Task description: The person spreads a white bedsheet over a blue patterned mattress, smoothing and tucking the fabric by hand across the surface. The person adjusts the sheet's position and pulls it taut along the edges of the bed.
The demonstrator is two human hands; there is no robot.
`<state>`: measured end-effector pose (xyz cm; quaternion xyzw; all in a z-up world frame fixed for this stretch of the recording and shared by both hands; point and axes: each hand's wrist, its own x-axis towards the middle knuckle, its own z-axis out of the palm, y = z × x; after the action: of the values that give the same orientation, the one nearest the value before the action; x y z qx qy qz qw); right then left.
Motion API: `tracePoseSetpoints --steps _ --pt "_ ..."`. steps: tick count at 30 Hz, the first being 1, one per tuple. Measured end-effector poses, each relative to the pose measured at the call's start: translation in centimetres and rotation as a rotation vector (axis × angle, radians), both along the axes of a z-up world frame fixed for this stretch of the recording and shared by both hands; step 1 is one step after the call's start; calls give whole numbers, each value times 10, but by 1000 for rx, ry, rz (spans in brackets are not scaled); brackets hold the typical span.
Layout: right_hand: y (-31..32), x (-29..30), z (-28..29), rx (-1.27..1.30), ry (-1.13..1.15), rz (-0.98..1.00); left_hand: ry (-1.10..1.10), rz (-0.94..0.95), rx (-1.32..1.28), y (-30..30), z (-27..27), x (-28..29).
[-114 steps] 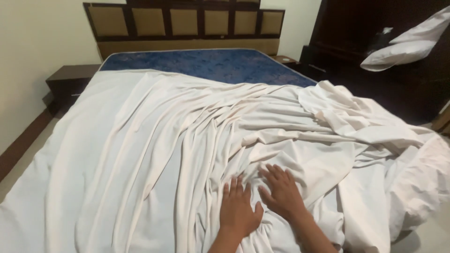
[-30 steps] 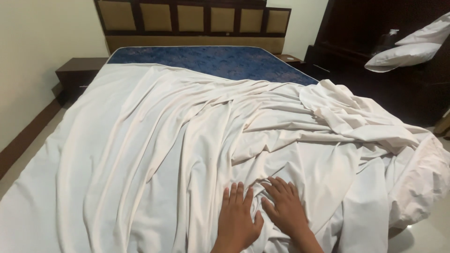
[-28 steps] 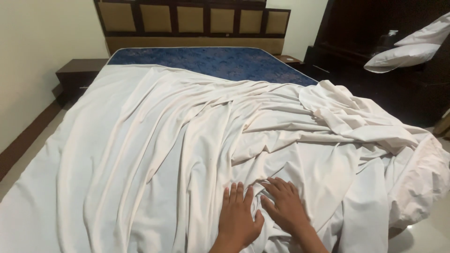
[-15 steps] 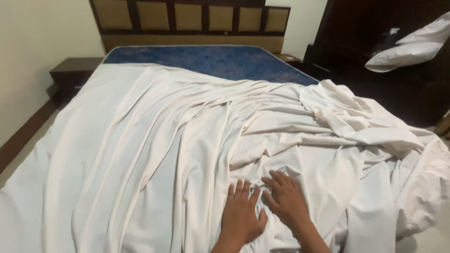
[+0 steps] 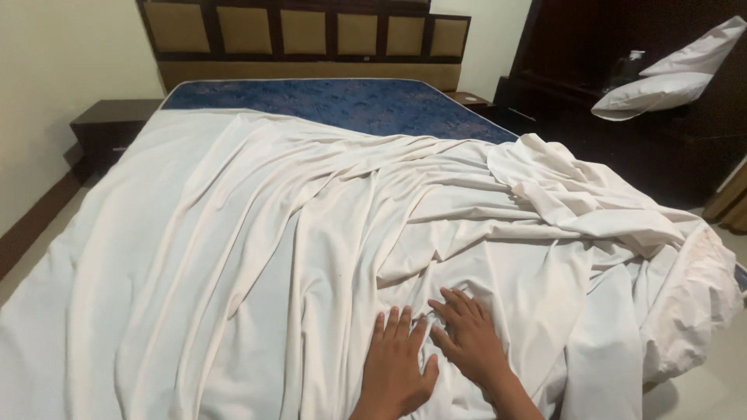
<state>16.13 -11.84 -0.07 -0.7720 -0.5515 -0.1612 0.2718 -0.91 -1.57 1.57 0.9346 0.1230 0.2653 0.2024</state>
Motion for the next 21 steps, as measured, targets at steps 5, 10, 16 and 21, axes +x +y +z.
tracePoseSetpoints --steps 5,10,16,21 --pt "-2 -9 9 -27 72 -22 33 18 -16 -3 7 -4" --pt "-15 -17 2 -25 51 21 -21 0 -7 -16 -7 -14" --pt "-15 -13 9 -118 120 15 40 -3 -13 -14 -8 -9" --pt "1 15 35 -361 261 -32 274 22 -138 -8 38 0"
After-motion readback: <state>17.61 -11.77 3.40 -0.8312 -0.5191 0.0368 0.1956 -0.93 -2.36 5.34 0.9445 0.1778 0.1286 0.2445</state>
